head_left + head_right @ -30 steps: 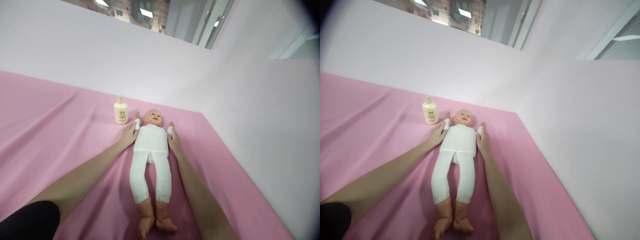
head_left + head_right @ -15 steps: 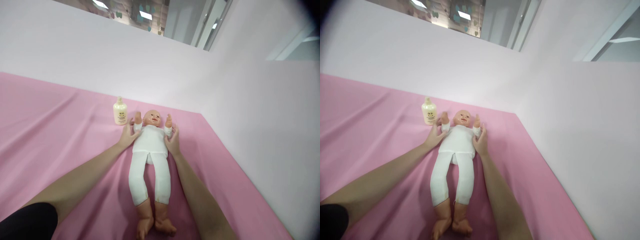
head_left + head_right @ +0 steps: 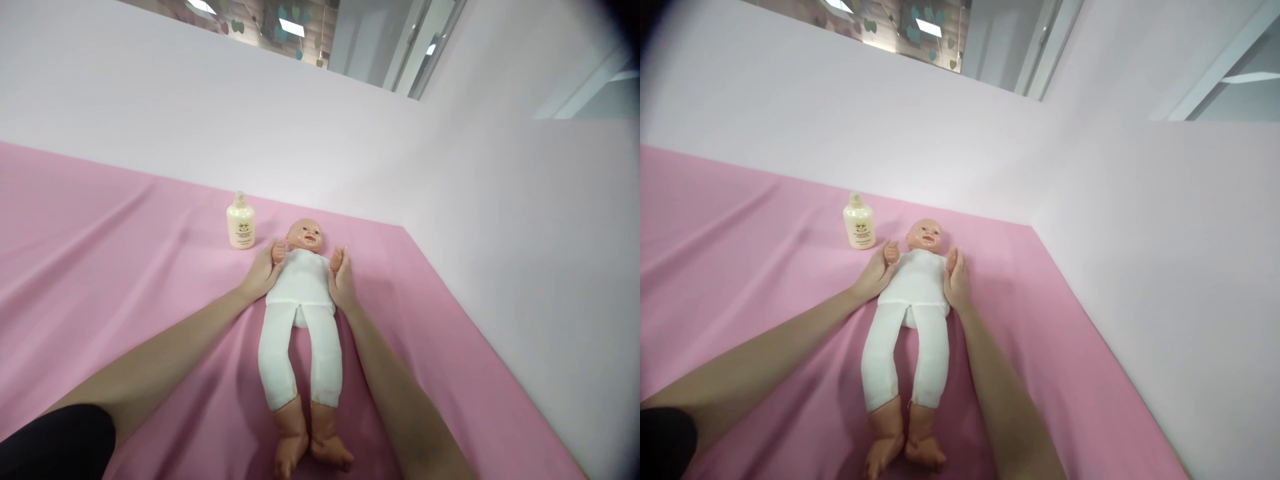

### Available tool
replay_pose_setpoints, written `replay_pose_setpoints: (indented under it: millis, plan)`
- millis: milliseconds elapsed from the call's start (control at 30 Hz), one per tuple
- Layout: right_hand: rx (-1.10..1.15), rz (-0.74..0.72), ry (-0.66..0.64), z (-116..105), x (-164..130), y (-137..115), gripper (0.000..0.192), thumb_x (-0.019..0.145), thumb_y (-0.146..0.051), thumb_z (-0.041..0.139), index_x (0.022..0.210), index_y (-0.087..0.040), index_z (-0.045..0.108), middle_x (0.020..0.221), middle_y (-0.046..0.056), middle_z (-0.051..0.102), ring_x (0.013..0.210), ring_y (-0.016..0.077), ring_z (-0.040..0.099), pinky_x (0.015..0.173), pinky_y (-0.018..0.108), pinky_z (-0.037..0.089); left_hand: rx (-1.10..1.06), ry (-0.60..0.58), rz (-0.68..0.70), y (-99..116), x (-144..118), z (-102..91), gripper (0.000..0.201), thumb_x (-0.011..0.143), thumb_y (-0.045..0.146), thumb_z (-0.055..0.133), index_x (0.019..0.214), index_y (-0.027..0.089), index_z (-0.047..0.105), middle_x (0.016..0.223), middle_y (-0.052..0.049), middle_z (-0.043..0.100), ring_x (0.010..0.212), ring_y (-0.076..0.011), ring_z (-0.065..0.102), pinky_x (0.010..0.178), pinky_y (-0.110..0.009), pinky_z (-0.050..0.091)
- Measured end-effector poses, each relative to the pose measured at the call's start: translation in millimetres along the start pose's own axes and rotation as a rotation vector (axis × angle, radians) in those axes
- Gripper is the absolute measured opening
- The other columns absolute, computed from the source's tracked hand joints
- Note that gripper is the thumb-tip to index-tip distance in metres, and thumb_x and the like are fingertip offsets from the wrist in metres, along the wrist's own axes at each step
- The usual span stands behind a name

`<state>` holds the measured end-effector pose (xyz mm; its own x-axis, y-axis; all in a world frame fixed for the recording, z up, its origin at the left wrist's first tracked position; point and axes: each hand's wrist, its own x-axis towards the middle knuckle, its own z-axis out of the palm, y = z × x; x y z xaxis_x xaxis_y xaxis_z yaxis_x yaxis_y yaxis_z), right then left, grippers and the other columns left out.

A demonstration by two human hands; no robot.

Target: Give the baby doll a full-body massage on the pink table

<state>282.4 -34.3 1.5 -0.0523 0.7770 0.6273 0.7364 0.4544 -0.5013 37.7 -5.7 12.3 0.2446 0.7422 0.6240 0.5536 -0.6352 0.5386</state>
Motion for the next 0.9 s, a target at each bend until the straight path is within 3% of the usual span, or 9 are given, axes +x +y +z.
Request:
replay_pose_setpoints:
  millis: [133, 233, 367, 667, 900]
  plan:
    - [-0.042, 0.081, -0.023, 1.4, 2.9, 8.4, 0.064, 0.091, -0.024, 0.028, 0.147, -0.017, -0.002, 0.154, 0.012, 0.012, 0.143, 0.0253, 0.012, 0.112, 0.053, 0.024, 0.077, -0.002, -0.048, -7.1, 1.5, 2.8, 0.067, 0.088, 0.021, 0.034, 0.146, 0.004, 0.006, 0.147, -0.022, 0.028, 0.135, -0.0297, 0.031, 0.109, -0.048, 0.03]
    - [-0.047, 0.119, -0.057, 1.8, 3.0, 15.4, 0.063, 0.09, -0.023, 0.028, 0.148, -0.018, 0.003, 0.155, 0.009, 0.01, 0.144, 0.0251, 0.01, 0.113, 0.053, 0.024, 0.152, -0.076, -0.095, -10.7, 1.4, 1.8, 0.063, 0.087, 0.018, 0.032, 0.147, 0.006, 0.014, 0.151, -0.018, 0.024, 0.138, -0.028, 0.026, 0.11, -0.045, 0.029]
    - [-0.024, 0.182, -0.075, 5.4, 2.2, 24.9, 0.064, 0.089, -0.025, 0.031, 0.148, -0.017, 0.007, 0.155, 0.008, 0.01, 0.144, 0.0252, 0.011, 0.113, 0.052, 0.024, 0.228, -0.148, -0.178, -13.4, 0.9, 1.0, 0.055, 0.089, 0.021, 0.031, 0.143, 0.008, 0.03, 0.149, -0.013, 0.031, 0.137, -0.0264, 0.029, 0.112, -0.042, 0.028]
    - [-0.01, 0.31, -0.112, 9.6, 2.7, 37.7, 0.063, 0.087, -0.03, 0.036, 0.144, -0.01, 0.022, 0.152, 0.015, 0.019, 0.142, 0.0277, 0.017, 0.112, 0.053, 0.024, 0.282, -0.208, -0.362, -8.8, 3.7, -5.2, 0.054, 0.092, 0.034, 0.031, 0.141, 0.014, 0.035, 0.135, -0.014, 0.05, 0.117, -0.0324, 0.054, 0.096, -0.048, 0.042]
    - [0.036, 0.335, -0.089, 2.3, 2.3, 34.3, 0.06, 0.086, -0.034, 0.041, 0.142, -0.017, 0.03, 0.137, 0.014, 0.046, 0.126, 0.0281, 0.046, 0.103, 0.049, 0.038, 0.24, -0.205, -0.375, -10.7, 5.0, -4.6, 0.057, 0.09, 0.036, 0.035, 0.142, 0.013, 0.033, 0.129, -0.016, 0.055, 0.116, -0.0339, 0.053, 0.095, -0.049, 0.041]
